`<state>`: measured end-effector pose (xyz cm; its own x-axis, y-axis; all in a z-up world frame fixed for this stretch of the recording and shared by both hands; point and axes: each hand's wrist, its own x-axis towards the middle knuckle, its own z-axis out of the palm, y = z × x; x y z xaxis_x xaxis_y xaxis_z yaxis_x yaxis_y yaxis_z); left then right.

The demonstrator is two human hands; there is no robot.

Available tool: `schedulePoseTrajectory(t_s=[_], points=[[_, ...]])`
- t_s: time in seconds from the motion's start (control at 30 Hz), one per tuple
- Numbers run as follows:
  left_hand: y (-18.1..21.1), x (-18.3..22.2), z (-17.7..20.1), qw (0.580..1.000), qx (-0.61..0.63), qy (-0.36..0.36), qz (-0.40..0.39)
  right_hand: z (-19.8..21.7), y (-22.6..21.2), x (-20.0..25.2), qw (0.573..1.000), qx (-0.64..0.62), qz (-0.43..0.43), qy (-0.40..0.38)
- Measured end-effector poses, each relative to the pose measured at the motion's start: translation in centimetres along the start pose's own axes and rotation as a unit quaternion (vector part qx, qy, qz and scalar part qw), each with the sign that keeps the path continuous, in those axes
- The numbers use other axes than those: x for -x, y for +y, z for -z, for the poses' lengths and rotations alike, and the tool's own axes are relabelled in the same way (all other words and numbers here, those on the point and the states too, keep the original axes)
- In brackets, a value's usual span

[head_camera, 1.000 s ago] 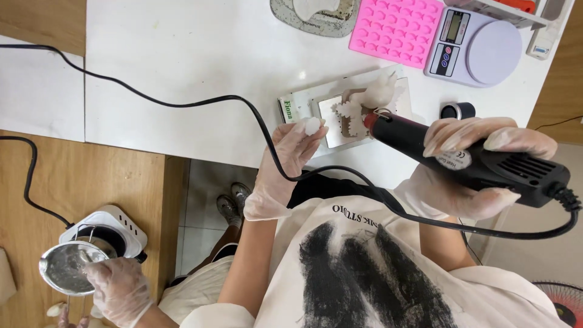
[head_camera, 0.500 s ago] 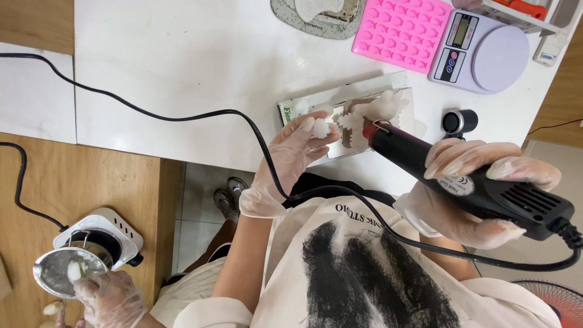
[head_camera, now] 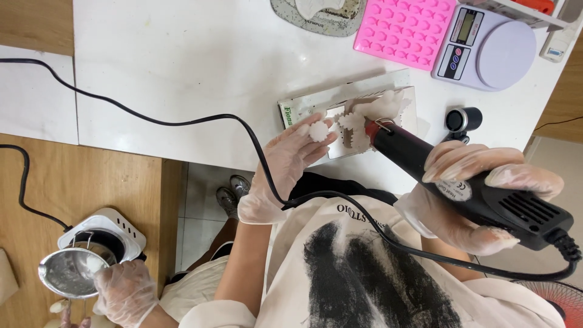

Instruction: Use a heat gun to smooth and assemble wax candle components into a decorative figure.

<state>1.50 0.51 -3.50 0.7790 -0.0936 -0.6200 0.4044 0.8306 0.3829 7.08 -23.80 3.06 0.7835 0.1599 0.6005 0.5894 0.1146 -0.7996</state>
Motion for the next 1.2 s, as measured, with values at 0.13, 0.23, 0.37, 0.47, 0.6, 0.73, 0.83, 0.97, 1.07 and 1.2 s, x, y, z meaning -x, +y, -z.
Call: schedulePoseTrajectory(t_s=[0.13,0.23,0.37,0.47,0.6,0.73,0.83,0.97,1.07,1.2], points=[[-0.3,0.2,0.9,0.995,0.083,-0.06,-0.001,-0.7,0.2,-0.4,0.999,0.021,0.033,0.01],[-0.6,0.3,1.2,0.982,0.157,-0.095,0.045,-0.9,0.0,0.0,0.998,0.04,0.037,0.023],[-1.1,0.0,1.7,0.954,0.238,-0.152,0.096,0.1,-1.1,-1.1,0.998,0.042,0.007,-0.049],[-1.3,0.0,1.8,0.94,0.27,-0.174,0.116,0.7,-1.7,-1.4,0.993,0.024,-0.023,-0.116],[-1.2,0.1,1.9,0.941,0.26,-0.185,0.115,-0.1,-1.9,-1.0,0.996,0.032,-0.034,-0.078],[-0.9,0.2,2.0,0.959,0.202,-0.177,0.085,-0.7,-1.3,-0.4,0.999,0.01,-0.024,-0.024],[0.2,0.7,1.1,0.979,0.133,-0.142,0.058,-1.3,-1.0,-0.9,1.0,0.012,0.007,-0.019],[0.9,1.0,0.2,0.998,0.025,-0.053,0.037,-1.8,-1.2,-0.5,1.0,0.008,0.001,-0.003],[0.7,0.6,0.4,0.999,-0.008,-0.041,0.024,-2.2,-1.1,-0.7,1.0,0.008,0.008,0.007],[0.2,0.3,0.7,0.998,-0.052,-0.031,0.009,-1.8,-1.2,-0.2,1.0,0.018,0.002,0.004]])
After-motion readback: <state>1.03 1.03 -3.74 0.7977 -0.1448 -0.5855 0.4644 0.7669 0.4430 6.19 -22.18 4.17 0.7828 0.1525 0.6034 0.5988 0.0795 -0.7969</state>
